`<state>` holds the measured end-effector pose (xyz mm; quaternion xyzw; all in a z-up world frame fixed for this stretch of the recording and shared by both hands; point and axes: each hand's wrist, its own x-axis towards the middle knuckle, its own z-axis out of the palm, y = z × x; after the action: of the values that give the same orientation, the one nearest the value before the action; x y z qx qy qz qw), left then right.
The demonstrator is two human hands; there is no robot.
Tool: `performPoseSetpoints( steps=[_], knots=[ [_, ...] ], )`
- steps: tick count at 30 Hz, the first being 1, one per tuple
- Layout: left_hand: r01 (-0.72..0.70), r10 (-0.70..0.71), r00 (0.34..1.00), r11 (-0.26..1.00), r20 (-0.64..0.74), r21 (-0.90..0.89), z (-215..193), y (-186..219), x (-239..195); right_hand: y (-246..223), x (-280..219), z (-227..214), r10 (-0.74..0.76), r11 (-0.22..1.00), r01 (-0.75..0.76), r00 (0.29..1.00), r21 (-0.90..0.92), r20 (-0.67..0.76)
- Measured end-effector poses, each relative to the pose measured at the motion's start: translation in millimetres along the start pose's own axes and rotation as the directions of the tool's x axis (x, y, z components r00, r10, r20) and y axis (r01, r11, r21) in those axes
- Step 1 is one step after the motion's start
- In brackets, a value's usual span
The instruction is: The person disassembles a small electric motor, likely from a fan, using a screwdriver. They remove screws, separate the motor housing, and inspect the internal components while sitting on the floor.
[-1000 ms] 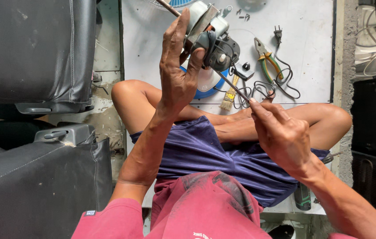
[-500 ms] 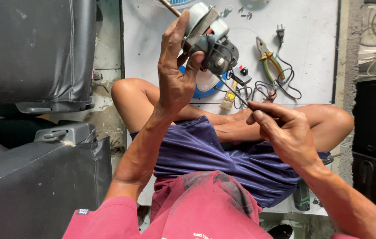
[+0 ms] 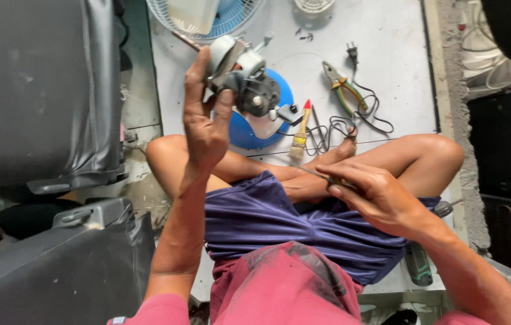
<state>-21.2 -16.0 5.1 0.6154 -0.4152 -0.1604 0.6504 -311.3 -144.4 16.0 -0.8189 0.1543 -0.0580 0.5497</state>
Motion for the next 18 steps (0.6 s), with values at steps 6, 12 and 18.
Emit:
performPoseSetpoints(
  steps=[6, 12, 18],
  knots=[
    [-0.002, 0.009, 0.994, 0.998, 0.111, -0.07, -20, -9, 7, 95, -16, -23, 0.234, 0.894, -0.127, 0.95, 0.429, -0.207],
    [-0.053, 0.063, 0.989, 0.995, 0.13, -0.08, -23, -12, 13, 180, 93, -35, 0.135, 0.985, -0.078, 0.903, 0.154, -0.409],
    [0.043, -0.043, 0.999, 0.999, 0.016, 0.015, -12, -7, 3, 225, 228, -50, 0.109, 0.943, -0.225, 0.905, -0.244, -0.412]
  ],
)
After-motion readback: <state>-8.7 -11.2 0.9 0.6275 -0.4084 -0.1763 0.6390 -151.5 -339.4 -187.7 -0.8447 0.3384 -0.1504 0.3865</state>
